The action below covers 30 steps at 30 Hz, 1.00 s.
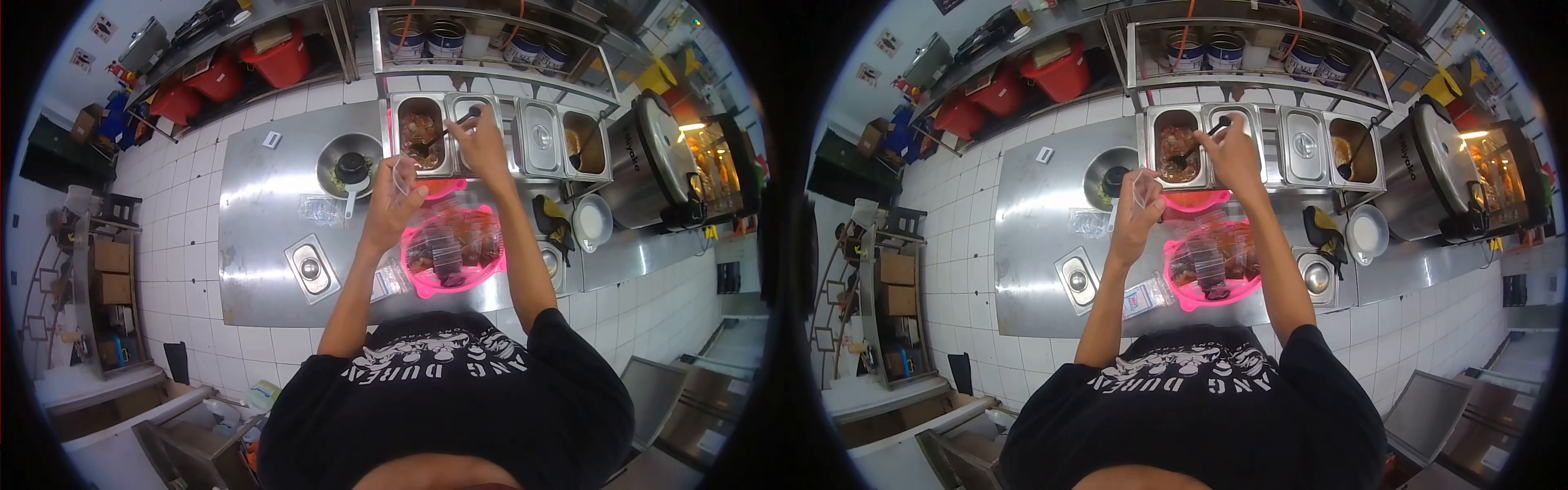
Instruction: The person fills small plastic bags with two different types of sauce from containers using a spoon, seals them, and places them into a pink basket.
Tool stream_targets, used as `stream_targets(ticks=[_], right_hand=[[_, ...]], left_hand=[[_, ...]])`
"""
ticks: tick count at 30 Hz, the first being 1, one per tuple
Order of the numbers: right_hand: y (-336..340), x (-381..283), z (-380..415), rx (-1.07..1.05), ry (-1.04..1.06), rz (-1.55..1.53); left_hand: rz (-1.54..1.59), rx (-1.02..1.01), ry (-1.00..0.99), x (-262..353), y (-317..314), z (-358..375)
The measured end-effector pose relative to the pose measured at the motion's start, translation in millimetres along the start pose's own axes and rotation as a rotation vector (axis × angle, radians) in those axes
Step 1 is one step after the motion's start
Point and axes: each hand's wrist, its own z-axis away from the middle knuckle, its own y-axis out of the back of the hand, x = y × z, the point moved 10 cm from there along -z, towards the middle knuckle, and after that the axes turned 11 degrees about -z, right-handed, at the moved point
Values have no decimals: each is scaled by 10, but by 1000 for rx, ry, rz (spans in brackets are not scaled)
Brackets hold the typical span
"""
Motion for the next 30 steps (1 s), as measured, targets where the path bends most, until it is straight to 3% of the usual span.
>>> stream_targets(ticks=[2,4,6,8,12,13,15,16,17,18,19,21,24,27,29,30], right_hand=[[220,-194,38,69,-18,13],[644,-859,226,342,369,130],[525,-1162,328,-34,433,-121],[183,-1323,622,-559,304,-298],[-54,-1350,888,-676,437,-215],[-140,-1294,929,-742,424,-143],[-237,-1221,948,-810,414,-74],[-256,-1084,876,-822,249,-144],[-273,-941,825,-828,84,-212],[-286,-898,809,-829,87,-210],[-257,-859,752,-768,91,-261],[-201,-839,701,-707,92,-311],[-211,-797,734,-766,4,-397],[-260,-751,827,-863,14,-275],[-386,-611,1100,-1063,-222,-208],[-405,-636,1174,-1064,-226,-208]], left_hand=[[-32,7,30,-12,46,14],[-58,9,64,-10,72,29],[-104,-22,135,-16,64,32],[-83,-98,179,-50,44,29],[-148,-291,163,-153,-40,33],[-147,-287,165,-170,-37,28],[-197,-320,-55,22,-82,22],[-197,-318,-54,67,-77,43],[-411,-219,-139,219,-1,54],[-623,-118,-223,351,66,78],[-623,-115,-224,343,92,106],[-654,-112,-31,92,226,146],[-722,-39,-2,-32,342,168],[-704,-80,-1,-117,381,172],[-656,-103,-55,105,295,167],[-606,-126,-107,230,237,174]])
